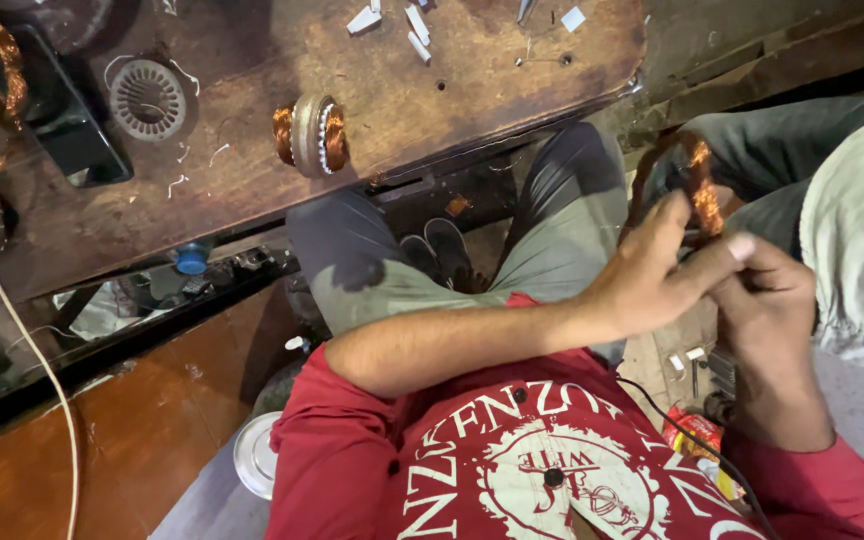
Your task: The person winds copper wire around a cylindrical stator core, inserting white spacers between layers. They rotate the core and adjust the wire by hand to maintain alignment.
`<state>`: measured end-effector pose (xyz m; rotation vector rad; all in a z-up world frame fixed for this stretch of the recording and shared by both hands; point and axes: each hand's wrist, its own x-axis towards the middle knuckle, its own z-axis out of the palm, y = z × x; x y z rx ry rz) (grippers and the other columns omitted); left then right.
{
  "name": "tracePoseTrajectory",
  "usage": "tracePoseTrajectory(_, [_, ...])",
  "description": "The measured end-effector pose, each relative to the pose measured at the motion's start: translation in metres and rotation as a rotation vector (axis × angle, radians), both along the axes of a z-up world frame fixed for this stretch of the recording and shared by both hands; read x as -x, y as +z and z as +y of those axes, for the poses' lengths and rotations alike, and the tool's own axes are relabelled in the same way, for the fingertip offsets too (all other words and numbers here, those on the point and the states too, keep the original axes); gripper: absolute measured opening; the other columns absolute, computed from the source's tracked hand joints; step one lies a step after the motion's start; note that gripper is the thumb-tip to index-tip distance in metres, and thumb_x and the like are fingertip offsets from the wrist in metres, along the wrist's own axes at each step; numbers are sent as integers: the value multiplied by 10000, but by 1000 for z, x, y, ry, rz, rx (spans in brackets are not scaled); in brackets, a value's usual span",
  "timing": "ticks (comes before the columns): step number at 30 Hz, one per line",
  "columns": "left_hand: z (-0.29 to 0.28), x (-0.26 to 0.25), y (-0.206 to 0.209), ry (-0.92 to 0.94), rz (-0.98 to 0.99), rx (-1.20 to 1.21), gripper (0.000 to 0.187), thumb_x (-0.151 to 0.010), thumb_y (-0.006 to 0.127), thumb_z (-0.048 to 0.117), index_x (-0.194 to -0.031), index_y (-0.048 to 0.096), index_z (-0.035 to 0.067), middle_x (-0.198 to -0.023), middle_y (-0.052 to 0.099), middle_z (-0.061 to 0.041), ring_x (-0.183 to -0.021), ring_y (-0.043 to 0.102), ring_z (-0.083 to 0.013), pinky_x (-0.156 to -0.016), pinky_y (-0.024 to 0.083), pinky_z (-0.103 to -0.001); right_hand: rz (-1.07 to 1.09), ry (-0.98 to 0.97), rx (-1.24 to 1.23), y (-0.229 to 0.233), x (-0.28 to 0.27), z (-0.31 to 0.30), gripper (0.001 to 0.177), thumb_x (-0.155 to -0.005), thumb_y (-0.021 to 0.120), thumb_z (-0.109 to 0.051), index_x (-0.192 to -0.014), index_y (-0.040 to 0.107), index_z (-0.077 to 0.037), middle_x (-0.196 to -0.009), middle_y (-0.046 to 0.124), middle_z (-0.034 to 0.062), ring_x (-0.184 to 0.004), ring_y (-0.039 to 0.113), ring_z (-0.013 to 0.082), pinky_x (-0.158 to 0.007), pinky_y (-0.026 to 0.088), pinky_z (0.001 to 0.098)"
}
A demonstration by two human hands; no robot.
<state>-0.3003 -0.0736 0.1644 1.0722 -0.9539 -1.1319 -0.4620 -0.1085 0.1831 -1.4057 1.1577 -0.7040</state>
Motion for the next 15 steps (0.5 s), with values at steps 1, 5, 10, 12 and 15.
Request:
tracePoseTrajectory(1, [-3,1,-2,56,48,28,443,-1101,587,385,-1317,527,3,-1089,688,-121,-1029,699,-182,-931,583,-331,1,31,-30,-5,3,2,243,-1063,636,-5,-1291,657,78,-1133,697,77,-984,645,112,-887,526,245])
tracePoseTrajectory(5, [-11,-4,-10,-79,593,-30,332,-1147,527,298,-1276,487,-6,-1000,662,-91,-986,663,-173,-871,571,-323,-92,122,-175,-30,15,7,184,-1070,629,-30,-1200,658,97,-1025,703,97,-919,658,131,-835,529,266])
tracePoseTrajectory(10, [10,-37,-9,-143,976,-229,305,-1062,558,259,-1292,464,81,-985,629,-55,-913,686,-177,-815,574,-313,-65,332,-299,-49,21,15,309,-1047,604,-79,-1317,652,64,-937,708,108,-768,661,146,-699,544,296])
tracePoseTrajectory(12, [25,-62,-9,-215,993,-220,324,-1081,588,250,-1313,481,50,-986,621,-50,-897,665,-173,-792,560,-323,35,563,-166,-47,18,17,316,-1003,618,-93,-1286,663,38,-972,734,114,-834,692,192,-744,563,321])
tracePoseTrajectory(15, [47,-101,-12,-393,967,-389,388,-1092,610,246,-1367,502,-5,-935,627,-67,-780,625,-160,-692,512,-301,202,897,62,-36,1,17,333,-924,673,-136,-1239,684,-31,-1062,766,119,-903,749,234,-779,581,353])
